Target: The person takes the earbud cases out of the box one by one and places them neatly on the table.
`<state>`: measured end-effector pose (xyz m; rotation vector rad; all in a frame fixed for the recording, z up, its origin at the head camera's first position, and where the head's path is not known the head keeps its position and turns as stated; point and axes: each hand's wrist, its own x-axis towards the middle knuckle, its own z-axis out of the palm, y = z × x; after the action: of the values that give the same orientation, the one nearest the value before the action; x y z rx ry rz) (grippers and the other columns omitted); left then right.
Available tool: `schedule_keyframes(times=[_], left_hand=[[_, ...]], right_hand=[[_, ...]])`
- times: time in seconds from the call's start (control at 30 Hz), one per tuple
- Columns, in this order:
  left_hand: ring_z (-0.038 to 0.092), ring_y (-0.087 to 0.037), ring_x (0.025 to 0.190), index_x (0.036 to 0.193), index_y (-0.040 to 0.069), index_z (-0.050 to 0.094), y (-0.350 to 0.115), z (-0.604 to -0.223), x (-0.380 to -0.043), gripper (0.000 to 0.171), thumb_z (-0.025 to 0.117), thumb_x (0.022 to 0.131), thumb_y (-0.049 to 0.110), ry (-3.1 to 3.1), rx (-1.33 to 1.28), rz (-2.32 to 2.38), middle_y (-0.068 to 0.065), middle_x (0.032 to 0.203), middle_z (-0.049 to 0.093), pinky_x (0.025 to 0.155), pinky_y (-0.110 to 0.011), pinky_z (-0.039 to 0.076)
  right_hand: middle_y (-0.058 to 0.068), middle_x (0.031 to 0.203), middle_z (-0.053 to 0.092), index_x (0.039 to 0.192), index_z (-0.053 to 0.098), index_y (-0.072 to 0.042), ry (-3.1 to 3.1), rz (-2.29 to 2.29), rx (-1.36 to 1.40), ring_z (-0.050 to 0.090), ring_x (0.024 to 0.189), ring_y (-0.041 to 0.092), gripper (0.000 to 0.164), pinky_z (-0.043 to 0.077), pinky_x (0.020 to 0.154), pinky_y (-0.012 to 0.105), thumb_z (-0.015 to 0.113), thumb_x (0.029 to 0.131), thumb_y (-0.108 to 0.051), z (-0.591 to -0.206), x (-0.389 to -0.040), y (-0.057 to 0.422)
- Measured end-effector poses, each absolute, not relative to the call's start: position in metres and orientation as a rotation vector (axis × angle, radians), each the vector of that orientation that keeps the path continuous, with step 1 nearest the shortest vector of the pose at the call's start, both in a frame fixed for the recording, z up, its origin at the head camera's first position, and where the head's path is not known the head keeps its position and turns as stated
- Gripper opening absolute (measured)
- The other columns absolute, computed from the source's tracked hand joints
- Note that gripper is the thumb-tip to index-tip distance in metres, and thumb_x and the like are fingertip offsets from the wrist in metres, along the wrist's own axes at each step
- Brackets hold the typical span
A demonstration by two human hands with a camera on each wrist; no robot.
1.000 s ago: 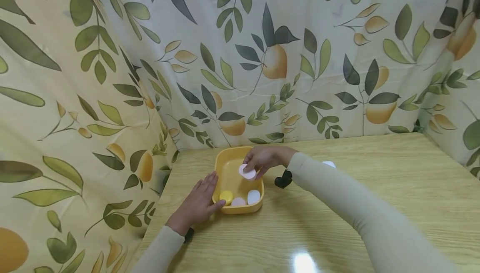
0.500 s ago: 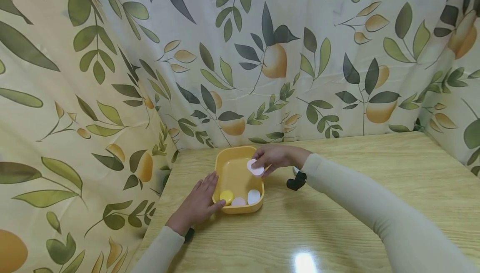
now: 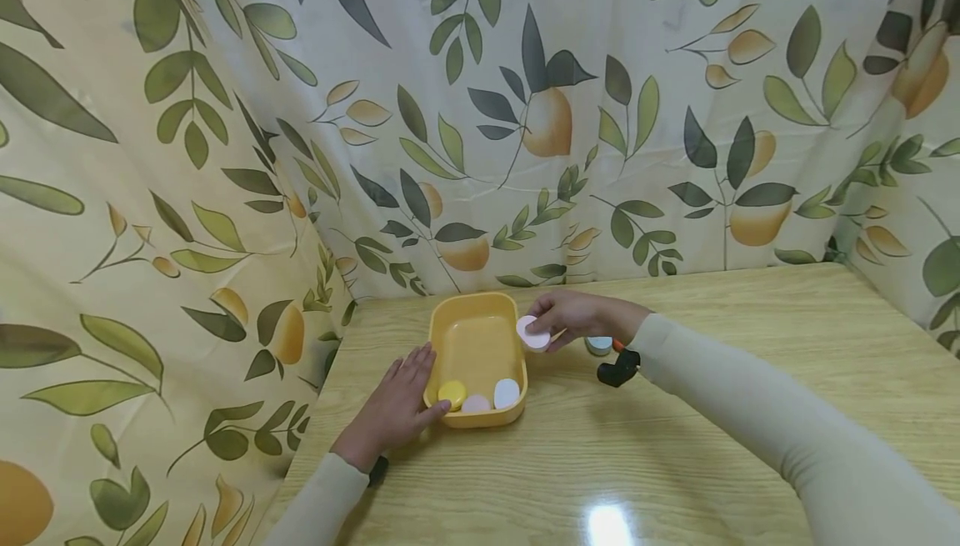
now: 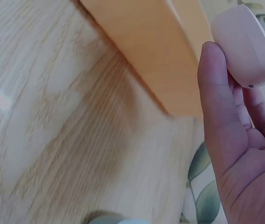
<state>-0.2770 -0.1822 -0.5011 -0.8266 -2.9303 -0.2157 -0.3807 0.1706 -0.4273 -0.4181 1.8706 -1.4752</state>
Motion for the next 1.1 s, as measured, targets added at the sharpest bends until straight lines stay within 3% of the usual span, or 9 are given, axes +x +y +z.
schedule_keyframes(times=[0.33, 0.57, 1.1], left_hand=[[0.005, -0.021, 0.148, 0.156, 0.004, 0.012, -0.183, -0.499, -0.276, 0.09, 0.029, 0.095, 0.069, -2.934, -0.826, -0.244, -0.008, 0.162, 0.009, 0.117, -0.045, 0.01], [0.005, -0.02, 0.148, 0.156, 0.004, 0.013, -0.184, -0.501, -0.277, 0.09, 0.03, 0.095, 0.069, -2.933, -0.823, -0.247, -0.007, 0.162, 0.008, 0.117, -0.044, 0.009], [0.007, -0.021, 0.147, 0.156, 0.003, 0.014, -0.183, -0.503, -0.277, 0.09, 0.029, 0.096, 0.069, -2.914, -0.839, -0.235, -0.007, 0.162, 0.009, 0.117, -0.045, 0.011]], right_hand=[[0.013, 0.099, 0.062, 0.118, 0.056, 0.006, 1.91, -1.505, -0.392, 0.063, 0.085, 0.021, 0.029, 0.055, 0.081, 0.044, 0.064, 0.094, -0.009, -0.428, -0.381, 0.197], [0.014, 0.1, 0.061, 0.118, 0.055, 0.008, 1.931, -1.502, -0.353, 0.063, 0.086, 0.022, 0.032, 0.052, 0.087, 0.049, 0.065, 0.094, -0.01, -0.432, -0.383, 0.217], [0.014, 0.101, 0.06, 0.123, 0.049, 0.012, 1.923, -1.591, -0.296, 0.063, 0.086, 0.021, 0.036, 0.055, 0.082, 0.042, 0.062, 0.096, -0.008, -0.446, -0.379, 0.259]])
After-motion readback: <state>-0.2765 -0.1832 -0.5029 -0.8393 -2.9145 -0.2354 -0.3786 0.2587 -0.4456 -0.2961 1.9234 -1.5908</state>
